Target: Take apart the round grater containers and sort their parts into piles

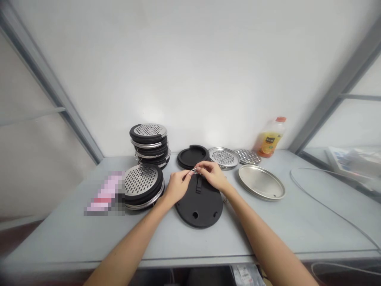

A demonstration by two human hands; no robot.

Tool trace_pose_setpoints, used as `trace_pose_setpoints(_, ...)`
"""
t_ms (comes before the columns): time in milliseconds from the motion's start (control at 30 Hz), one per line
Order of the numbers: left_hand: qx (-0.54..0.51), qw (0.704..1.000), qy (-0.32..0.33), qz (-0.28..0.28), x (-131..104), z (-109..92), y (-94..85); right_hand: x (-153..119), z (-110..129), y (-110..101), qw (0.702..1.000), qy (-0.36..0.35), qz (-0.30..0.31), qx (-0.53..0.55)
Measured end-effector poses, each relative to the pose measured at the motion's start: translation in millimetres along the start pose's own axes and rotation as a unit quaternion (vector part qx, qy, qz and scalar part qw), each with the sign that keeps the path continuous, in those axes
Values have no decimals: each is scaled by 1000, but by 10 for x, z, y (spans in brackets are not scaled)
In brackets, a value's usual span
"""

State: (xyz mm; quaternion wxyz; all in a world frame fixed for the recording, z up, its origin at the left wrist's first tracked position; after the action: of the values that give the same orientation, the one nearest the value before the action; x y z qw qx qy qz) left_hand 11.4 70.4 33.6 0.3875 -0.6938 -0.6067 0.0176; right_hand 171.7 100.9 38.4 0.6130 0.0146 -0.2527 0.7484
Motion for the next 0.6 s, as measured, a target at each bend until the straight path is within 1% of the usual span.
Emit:
trace_pose_setpoints(200, 7, 1000, -4, -4, -2, -16, -8, 14, -21, 26, 1000, 12, 5, 19)
trace_pose_setpoints(333, 5, 1000, -2, -6, -4, -26, -7, 44, -91, 19, 994, 45, -3, 100)
trace_pose_setpoints(400, 1, 1000, -1, -5, -3, -26, -1, 59, -120, -10, 983, 71, -25, 170)
trace_pose_setpoints(500, -4, 1000, -3, -4, 1, -18, 11, 73, -129, -88, 954, 104, -79, 269)
trace_pose_setpoints(600, -4, 1000, -5, -4, 2, -11, 16, 80, -117, -182, 936, 126, -118, 308)
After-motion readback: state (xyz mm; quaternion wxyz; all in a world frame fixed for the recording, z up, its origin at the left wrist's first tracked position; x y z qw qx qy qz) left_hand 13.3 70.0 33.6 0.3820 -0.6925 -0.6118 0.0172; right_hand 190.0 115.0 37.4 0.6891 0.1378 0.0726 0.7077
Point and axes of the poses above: each hand's wrist, its own x-axis towards the middle knuckle, its own y-axis out of the palm, z = x × y, the point moved 3 cm from there along x, towards the middle knuckle, and after that the axes turned 1 degree about y, right-handed, at the moved point
